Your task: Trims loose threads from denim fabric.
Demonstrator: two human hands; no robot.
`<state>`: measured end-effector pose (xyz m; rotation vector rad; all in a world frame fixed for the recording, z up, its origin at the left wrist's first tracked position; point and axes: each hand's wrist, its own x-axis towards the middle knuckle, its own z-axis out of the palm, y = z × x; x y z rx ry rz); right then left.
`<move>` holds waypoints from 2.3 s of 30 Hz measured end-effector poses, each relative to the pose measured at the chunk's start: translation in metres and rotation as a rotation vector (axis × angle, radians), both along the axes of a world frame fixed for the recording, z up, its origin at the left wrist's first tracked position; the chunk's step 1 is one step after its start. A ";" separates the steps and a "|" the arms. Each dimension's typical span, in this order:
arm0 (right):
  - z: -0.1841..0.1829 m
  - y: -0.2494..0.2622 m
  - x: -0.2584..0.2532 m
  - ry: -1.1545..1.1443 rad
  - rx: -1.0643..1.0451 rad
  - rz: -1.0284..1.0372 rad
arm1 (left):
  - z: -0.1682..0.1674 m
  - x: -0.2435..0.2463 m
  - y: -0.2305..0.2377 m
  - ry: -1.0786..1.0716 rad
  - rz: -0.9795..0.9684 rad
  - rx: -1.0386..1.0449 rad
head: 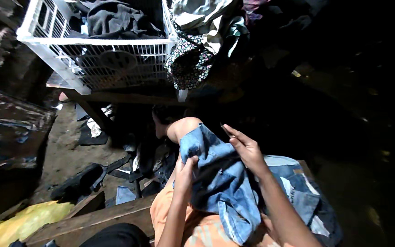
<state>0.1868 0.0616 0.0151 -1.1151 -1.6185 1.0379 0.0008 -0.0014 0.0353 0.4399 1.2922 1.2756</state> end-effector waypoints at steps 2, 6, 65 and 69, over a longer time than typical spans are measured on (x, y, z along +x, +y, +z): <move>0.008 -0.007 -0.001 0.114 -0.135 0.099 | -0.005 -0.003 0.004 0.045 -0.002 0.057; 0.004 -0.015 -0.006 -0.059 -0.032 0.229 | -0.008 -0.007 0.008 0.100 -0.005 0.177; -0.017 0.026 -0.009 0.408 -1.036 -0.103 | -0.065 0.014 0.077 0.176 -0.725 0.359; -0.017 0.026 -0.010 0.411 -1.045 -0.102 | -0.067 0.013 0.075 0.209 -0.712 0.392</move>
